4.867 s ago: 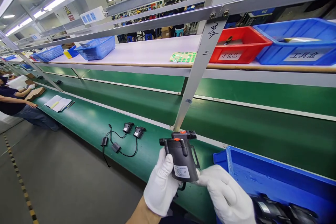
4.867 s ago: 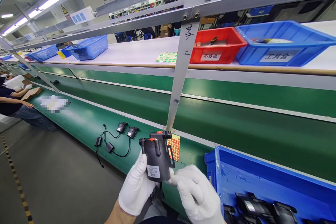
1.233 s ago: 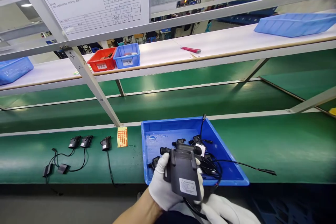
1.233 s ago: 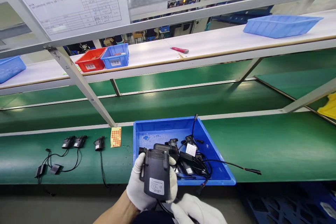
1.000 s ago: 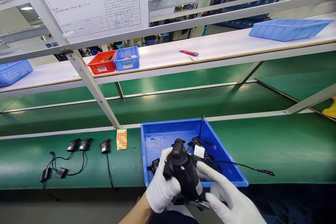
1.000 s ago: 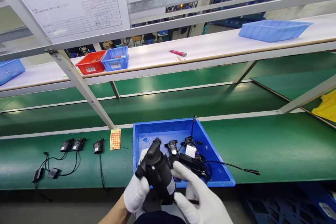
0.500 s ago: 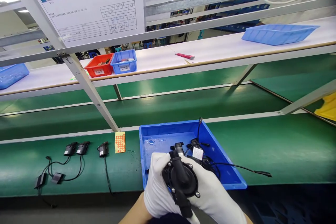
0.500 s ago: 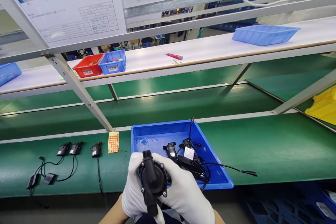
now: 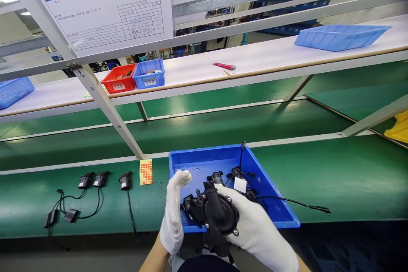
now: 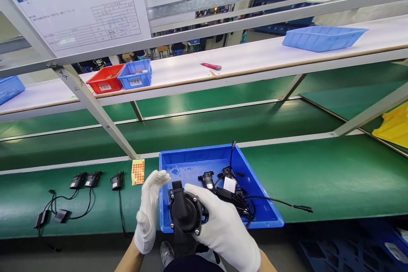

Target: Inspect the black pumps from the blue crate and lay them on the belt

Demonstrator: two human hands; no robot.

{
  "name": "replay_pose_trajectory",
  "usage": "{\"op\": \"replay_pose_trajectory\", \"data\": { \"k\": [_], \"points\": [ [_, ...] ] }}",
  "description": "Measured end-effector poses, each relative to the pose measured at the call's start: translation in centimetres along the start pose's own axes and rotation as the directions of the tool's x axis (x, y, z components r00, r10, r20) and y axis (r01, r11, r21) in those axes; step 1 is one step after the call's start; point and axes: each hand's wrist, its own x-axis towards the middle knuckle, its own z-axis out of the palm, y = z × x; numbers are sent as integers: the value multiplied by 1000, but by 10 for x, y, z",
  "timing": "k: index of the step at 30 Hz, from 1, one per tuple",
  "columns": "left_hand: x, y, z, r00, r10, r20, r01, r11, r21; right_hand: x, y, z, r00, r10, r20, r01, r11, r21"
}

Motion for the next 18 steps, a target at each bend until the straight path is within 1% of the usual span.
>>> {"op": "replay_pose_trajectory", "data": {
  "k": [4, 7, 13, 18],
  "points": [
    [3, 0, -2, 993, -80, -86, 78, 996, -33, 6, -7, -4, 998, 53, 39, -56, 994, 93],
    [2, -2, -6, 988, -101, -118, 98, 995, -34, 10, -10, -5, 995, 82, 64, -90, 987, 135],
    [-1, -9, -14, 989, -118, -87, 119, 993, 2, 8, -3, -1, 998, 19, 52, -24, 995, 101],
    [-1, -11, -18, 988, -129, -80, 131, 991, 12, 9, -4, 1, 996, -18, 84, 12, 998, 65]
  ]
}}
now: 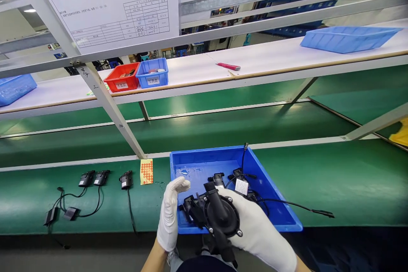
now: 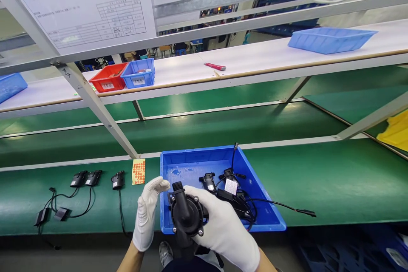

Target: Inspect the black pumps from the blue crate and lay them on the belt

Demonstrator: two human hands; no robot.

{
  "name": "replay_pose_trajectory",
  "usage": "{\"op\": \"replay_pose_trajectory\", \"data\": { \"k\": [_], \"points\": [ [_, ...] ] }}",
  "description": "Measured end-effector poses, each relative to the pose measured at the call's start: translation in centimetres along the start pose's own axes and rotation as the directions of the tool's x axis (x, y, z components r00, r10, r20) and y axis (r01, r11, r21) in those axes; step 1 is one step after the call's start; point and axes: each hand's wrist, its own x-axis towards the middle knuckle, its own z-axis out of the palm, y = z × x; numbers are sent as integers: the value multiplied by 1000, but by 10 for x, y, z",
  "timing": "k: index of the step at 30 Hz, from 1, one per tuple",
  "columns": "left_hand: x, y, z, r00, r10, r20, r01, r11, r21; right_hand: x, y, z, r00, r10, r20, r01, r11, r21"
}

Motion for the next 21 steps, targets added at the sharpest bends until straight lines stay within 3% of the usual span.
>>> {"op": "replay_pose_trajectory", "data": {
  "k": [8, 15, 21],
  "points": [
    [0, -6, -5, 1000, -23, -14, 23, 1000, -7, 6, -8, -1, 999, 40, 17, -40, 999, 7],
    [-4, -11, -9, 999, -51, 6, 50, 997, 52, 5, -3, -1, 999, -44, -5, 44, 999, 20],
    [-4, -12, -10, 999, -40, 32, 38, 997, 65, 6, -8, -4, 1000, -25, -4, 25, 1000, 16]
  ]
}}
